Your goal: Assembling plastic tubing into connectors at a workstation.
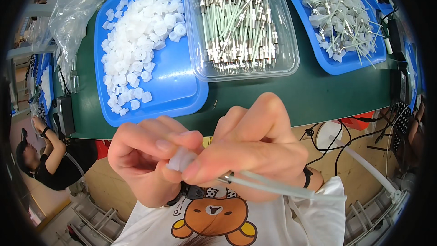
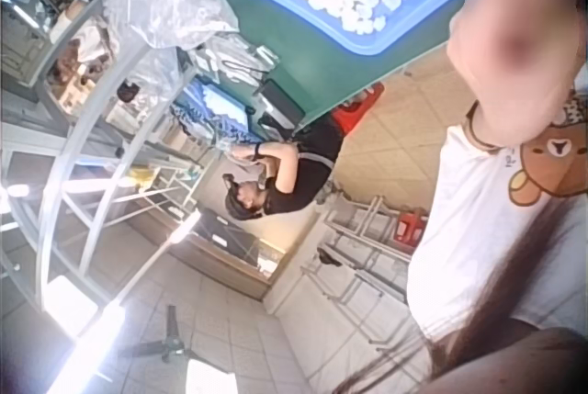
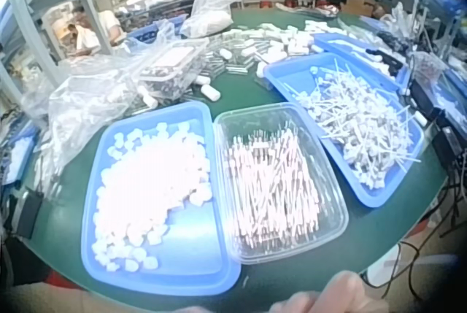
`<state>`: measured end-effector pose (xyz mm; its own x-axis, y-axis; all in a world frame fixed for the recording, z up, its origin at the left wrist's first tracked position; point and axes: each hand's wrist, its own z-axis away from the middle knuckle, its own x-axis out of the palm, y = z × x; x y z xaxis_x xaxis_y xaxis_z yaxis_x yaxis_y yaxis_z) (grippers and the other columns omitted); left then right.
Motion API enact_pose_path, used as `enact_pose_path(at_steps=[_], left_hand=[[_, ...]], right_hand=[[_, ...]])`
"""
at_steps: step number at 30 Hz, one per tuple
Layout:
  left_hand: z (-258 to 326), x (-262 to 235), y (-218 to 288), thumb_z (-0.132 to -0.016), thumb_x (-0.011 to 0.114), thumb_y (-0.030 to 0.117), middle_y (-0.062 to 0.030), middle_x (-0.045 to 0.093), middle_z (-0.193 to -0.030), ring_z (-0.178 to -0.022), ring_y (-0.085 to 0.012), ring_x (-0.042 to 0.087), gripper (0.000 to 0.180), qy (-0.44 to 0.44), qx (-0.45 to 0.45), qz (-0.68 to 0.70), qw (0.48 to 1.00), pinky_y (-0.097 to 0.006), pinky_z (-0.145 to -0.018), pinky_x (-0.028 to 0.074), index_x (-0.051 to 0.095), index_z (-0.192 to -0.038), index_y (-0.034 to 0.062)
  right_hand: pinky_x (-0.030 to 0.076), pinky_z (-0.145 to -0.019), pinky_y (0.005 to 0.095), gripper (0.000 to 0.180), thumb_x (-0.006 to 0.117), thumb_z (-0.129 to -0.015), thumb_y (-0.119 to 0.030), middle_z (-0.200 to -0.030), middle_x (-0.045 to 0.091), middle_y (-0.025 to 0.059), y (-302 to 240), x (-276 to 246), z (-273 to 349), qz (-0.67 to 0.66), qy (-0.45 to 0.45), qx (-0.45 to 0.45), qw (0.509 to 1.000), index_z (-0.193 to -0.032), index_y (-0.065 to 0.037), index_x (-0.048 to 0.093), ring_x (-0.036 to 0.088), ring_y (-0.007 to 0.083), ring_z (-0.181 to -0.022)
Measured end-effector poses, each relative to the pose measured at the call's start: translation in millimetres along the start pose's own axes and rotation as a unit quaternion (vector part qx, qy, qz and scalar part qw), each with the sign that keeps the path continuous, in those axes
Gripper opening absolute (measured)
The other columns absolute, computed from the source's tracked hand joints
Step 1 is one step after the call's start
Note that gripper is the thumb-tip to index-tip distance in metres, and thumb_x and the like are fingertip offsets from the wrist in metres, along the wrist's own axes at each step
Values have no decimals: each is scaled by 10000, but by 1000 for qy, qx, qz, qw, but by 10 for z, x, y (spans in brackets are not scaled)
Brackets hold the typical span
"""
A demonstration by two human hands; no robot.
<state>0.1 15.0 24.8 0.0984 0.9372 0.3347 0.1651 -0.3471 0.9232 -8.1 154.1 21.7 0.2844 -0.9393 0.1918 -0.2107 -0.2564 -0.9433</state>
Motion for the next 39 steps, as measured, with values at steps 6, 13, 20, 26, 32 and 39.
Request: enact_pose_path(at_steps=[6, 13, 20, 26, 32, 39], left_hand=[[4, 12, -36, -694, 702, 120, -185, 610, -833, -686, -161, 546, 275, 28, -3, -12, 1000, -260, -584, 437, 491, -824, 1], [-68, 6, 115, -686, 711, 148, -217, 591, -869, -806, -219, 575, 340, 21, -105, 46, 993, -304, -710, 461, 494, -863, -44], [-137, -113, 259, -619, 732, 9, -217, 565, -948, -884, -253, 572, 409, -111, -105, -81, 985, -346, -780, 458, 501, -950, -59], [-99, -106, 308, -658, 681, -32, -193, 576, -916, -868, -251, 576, 337, -109, -97, -127, 981, -336, -759, 462, 507, -946, -48], [-138, -81, 201, -730, 589, -19, -183, 593, -801, -735, -235, 588, 154, -96, -50, -94, 990, -317, -657, 482, 530, -863, -70], [-99, -24, 120, -697, 628, 1, -182, 593, -752, -671, -229, 588, 178, -42, -18, -83, 996, -294, -611, 481, 530, -815, -90]], right_hand=[[371, -516, 238, 126, 612, -765, -91, -799, 320, 19, 97, -8, -17, 37, -6, -28, 999, -689, -103, 512, 417, 130, -650], [369, -499, 213, 142, 582, -801, -158, -801, 347, 11, 78, -39, -8, -91, 28, 75, 993, -764, -45, 504, 417, 91, -604], [299, -419, 165, 276, 572, -804, -266, -737, 342, -15, -131, -57, -64, -249, 53, 266, 930, -821, -1, 496, 360, 11, -431], [282, -426, 160, 285, 571, -806, -271, -730, 337, -15, -166, -26, -37, -277, 60, 294, 913, -817, 3, 496, 352, 3, -438], [271, -430, 162, 275, 559, -816, -261, -737, 342, -14, -180, -63, -2, -322, 58, 324, 888, -832, 7, 497, 353, 2, -448], [294, -436, 161, 268, 537, -829, -253, -737, 345, -13, -201, -43, 0, -337, 80, 348, 871, -844, 10, 489, 347, 1, -443]])
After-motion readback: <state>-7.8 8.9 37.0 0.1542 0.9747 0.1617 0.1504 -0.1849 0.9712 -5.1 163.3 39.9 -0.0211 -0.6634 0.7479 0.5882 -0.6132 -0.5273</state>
